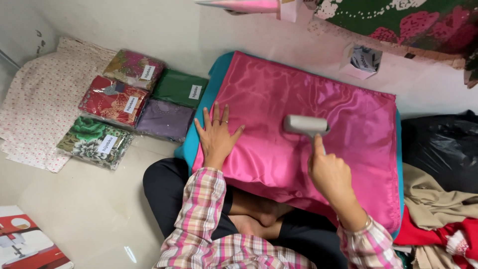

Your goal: Using a lint roller to remove debris from a pink fabric and then folding it.

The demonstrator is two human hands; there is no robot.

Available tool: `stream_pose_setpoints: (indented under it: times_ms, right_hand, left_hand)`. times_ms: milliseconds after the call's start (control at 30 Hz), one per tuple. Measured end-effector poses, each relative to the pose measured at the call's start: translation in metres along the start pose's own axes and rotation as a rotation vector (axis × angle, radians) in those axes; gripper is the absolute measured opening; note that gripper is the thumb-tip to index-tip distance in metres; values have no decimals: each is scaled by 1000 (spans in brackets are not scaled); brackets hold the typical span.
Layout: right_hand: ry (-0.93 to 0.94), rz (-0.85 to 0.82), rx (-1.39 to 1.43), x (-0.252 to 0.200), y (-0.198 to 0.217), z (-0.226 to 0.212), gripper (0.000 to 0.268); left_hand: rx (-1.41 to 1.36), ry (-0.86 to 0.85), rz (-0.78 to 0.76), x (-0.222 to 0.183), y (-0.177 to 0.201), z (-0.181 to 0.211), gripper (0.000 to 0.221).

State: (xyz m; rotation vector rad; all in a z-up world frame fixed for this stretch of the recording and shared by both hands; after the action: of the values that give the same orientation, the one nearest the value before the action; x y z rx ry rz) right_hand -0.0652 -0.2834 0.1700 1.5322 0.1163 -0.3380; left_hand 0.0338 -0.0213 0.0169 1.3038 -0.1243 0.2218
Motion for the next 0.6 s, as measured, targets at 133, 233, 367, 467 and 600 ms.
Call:
stream_pose_setpoints:
  times_ms: [133, 233, 367, 467, 600]
  right_hand:
    - [-12, 185, -48, 106, -48, 63, 54]
    - [-24, 227, 142, 127, -18, 63, 56]
    - [-35, 202, 103, 118, -42, 81, 59]
    - [-108, 122, 55, 35, -18, 67, 58]
    - [-200, 48, 33, 6, -24, 96, 62]
  left_hand:
    - [5, -10, 6, 1, -2, -1, 87]
    - [0, 1, -20, 1, -3, -1, 87]
    - [9, 4, -37, 2, -2, -3, 86]
    - [8, -1, -44, 2, -5, -3, 86]
    - [13, 5, -47, 1, -2, -3, 85]
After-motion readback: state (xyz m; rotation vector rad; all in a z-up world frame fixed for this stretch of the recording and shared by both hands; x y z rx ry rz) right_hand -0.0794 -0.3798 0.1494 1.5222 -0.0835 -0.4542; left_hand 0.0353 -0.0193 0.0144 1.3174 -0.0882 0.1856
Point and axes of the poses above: each hand's wrist, its own x-axis towards the middle knuckle, its own y-axis out of the back of the hand, z = x × y, the point moved 4 cm from there along x, towards the middle knuckle, and after that the axes turned 3 degrees about x, right-handed, at the moved point
